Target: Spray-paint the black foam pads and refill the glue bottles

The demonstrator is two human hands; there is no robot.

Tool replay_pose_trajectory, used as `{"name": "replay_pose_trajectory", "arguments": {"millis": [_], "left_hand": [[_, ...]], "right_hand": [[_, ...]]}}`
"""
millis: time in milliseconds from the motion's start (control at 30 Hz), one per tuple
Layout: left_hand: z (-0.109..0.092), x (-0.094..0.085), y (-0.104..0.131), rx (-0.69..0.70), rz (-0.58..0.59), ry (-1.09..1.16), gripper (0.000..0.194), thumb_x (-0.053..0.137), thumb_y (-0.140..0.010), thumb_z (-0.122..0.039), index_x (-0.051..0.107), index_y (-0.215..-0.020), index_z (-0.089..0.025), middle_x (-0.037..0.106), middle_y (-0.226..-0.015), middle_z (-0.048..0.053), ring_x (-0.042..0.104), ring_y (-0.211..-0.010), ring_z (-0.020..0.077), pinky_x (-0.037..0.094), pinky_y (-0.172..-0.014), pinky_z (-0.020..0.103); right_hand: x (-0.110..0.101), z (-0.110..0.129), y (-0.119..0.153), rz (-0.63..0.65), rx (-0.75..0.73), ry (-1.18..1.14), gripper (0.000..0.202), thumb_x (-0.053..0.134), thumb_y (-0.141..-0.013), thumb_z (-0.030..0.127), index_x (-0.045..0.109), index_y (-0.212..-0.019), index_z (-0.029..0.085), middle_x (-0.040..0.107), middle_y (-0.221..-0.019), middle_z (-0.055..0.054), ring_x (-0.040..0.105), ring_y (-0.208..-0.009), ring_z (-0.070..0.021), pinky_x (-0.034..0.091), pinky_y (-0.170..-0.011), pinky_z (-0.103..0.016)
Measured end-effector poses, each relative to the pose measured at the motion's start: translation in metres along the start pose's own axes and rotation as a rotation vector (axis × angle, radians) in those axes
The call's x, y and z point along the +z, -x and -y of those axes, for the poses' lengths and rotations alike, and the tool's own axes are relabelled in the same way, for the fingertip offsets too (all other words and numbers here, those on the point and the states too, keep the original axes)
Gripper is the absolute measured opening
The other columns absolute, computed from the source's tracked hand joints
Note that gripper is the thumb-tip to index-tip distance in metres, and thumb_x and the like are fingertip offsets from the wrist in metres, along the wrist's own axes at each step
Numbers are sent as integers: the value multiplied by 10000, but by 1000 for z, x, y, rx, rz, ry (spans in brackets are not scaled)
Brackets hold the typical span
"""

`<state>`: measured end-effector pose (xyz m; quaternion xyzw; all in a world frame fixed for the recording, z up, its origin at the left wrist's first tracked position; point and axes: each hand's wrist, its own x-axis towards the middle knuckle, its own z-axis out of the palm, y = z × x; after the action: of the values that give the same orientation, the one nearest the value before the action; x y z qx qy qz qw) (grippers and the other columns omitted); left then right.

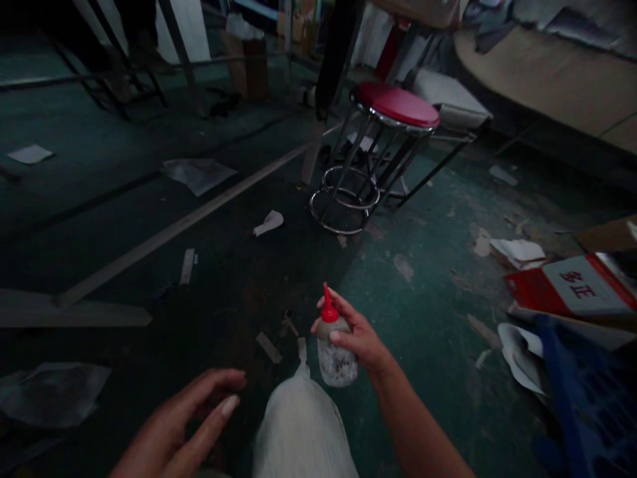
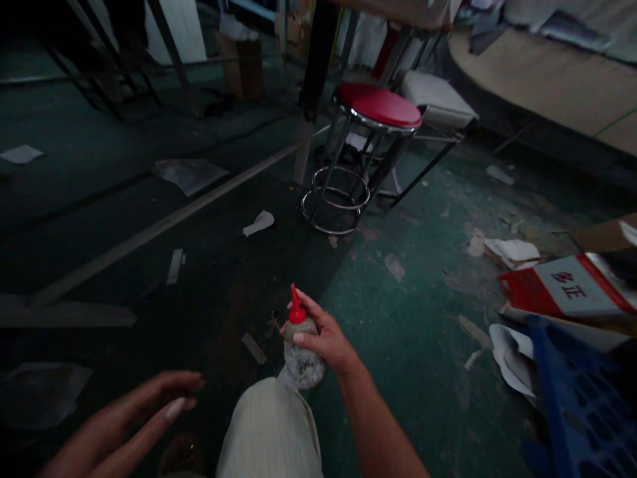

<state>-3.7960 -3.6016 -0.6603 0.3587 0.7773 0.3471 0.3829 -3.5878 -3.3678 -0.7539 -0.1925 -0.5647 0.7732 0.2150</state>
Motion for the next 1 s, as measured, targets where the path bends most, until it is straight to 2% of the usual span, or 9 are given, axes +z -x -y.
{"name": "replay_pose_trajectory", "arguments": {"millis": [133, 200, 267, 367, 467, 533, 700, 833, 1000], "left_hand": [[-81, -9, -10, 190, -70, 195, 301, 613, -834, -423, 727, -1043, -239, 695, -1114, 66, 650, -1034, 235, 553, -880, 315], [-112, -13, -9, 285, -78, 321, 300, 628, -832, -393, 719, -1063, -224, 665, -1154, 79, 635, -1045, 229, 550, -865, 299], [-130, -17, -4, 326, 6, 451, 297, 643, -830, -379, 714, -1060, -205, 655, -1123, 88, 657, -914, 199, 565, -744, 261], [-136, -18, 6, 302, 162, 581, 263, 661, -828, -378, 708, -984, -171, 651, -994, 75, 593, -613, 105, 483, -483, 180], [-130, -18, 15, 283, 186, 635, 224, 674, -825, -368, 691, -899, -157, 626, -860, 42, 520, -532, 71, 393, -398, 147], [-126, -18, 19, 294, 158, 652, 211, 679, -823, -363, 688, -870, -157, 617, -833, 34, 523, -547, 75, 394, -413, 149], [-123, -19, 24, 371, 68, 610, 185, 672, -831, -333, 696, -797, -153, 627, -823, 42, 561, -629, 104, 454, -539, 193], [-124, -20, 29, 477, -31, 533, 181, 653, -837, -284, 675, -723, -146, 621, -770, 47, 582, -739, 143, 475, -681, 237], [-125, -18, 33, 537, -124, 417, 224, 622, -855, -276, 631, -669, -152, 586, -710, 31, 546, -703, 134, 445, -674, 234]], "right_hand": [[68, 84, -1, 243, -98, -332, 662, 835, -683, 324, 540, -1273, 271, 523, -1196, -72, 659, -961, -289, 521, -691, -334], [95, 100, 5, 307, -68, -431, 593, 857, -658, 323, 572, -1169, 226, 571, -1118, -76, 682, -891, -285, 529, -674, -340], [113, 104, 10, 353, -35, -497, 591, 881, -630, 321, 566, -1117, 204, 628, -1025, -80, 698, -813, -268, 531, -648, -327], [128, 96, 14, 420, 25, -553, 760, 907, -603, 329, 502, -1236, 218, 684, -917, -83, 706, -731, -251, 546, -622, -331], [137, 84, 16, 442, 47, -590, 947, 917, -581, 377, 410, -1369, 240, 703, -862, -79, 709, -708, -255, 559, -598, -346], [141, 78, 18, 448, 40, -602, 911, 917, -571, 414, 462, -1338, 229, 708, -820, -79, 709, -692, -254, 552, -582, -328], [146, 71, 20, 412, 4, -564, 650, 920, -503, 501, 692, -998, 146, 721, -764, -100, 699, -687, -230, 512, -585, -261], [148, 62, 22, 373, 23, -486, 610, 899, -494, 558, 732, -878, 115, 717, -754, -99, 667, -648, -206, 502, -604, -270], [146, 42, 26, 194, 55, -442, 616, 928, -395, 520, 735, -860, 164, 696, -863, -73, 627, -772, -237, 504, -735, -337]]}}
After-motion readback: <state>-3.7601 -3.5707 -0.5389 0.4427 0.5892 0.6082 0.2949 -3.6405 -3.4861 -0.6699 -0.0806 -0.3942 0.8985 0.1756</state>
